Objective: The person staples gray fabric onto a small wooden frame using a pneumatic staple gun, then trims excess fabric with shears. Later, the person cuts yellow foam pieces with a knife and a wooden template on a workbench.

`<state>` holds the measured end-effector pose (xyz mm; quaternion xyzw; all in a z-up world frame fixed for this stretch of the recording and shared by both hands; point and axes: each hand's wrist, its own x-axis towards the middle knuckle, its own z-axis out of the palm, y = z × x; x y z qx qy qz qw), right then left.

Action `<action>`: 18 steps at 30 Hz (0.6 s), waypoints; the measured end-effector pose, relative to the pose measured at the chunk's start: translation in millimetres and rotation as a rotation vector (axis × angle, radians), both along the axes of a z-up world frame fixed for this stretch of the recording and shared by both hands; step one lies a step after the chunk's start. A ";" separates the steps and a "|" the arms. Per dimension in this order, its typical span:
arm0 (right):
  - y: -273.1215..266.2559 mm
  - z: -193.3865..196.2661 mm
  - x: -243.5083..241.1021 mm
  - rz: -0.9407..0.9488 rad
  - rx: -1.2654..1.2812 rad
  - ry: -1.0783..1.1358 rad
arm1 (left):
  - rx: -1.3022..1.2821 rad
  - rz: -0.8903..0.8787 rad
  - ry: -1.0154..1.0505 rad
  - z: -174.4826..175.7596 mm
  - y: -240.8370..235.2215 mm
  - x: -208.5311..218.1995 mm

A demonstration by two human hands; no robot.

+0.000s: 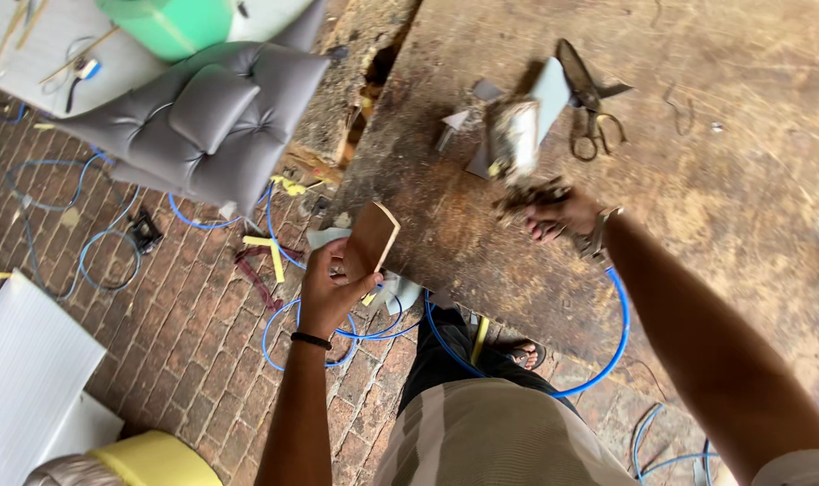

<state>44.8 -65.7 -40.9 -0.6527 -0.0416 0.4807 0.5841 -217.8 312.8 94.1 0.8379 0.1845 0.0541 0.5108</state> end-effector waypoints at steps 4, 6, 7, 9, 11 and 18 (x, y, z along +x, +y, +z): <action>63.1 20.5 -24.8 0.262 -0.098 0.048 | -0.176 0.090 -0.101 13.6 22.3 -8.9; 68.7 25.7 -36.6 0.209 -0.139 0.039 | -0.188 0.084 -0.047 12.8 28.2 -7.4; 67.6 26.8 -38.8 0.172 -0.162 0.036 | -0.196 0.072 -0.020 9.7 28.0 -4.3; 50.4 28.0 -41.6 0.081 -0.028 -0.045 | -0.135 0.033 -0.021 -2.3 20.0 7.8; 14.2 30.7 -46.2 -0.053 0.015 -0.145 | -0.085 -0.031 0.008 -16.4 6.7 25.0; -78.7 56.9 -43.5 -0.663 -0.281 -0.202 | 0.172 -0.484 0.122 -34.0 -54.0 76.8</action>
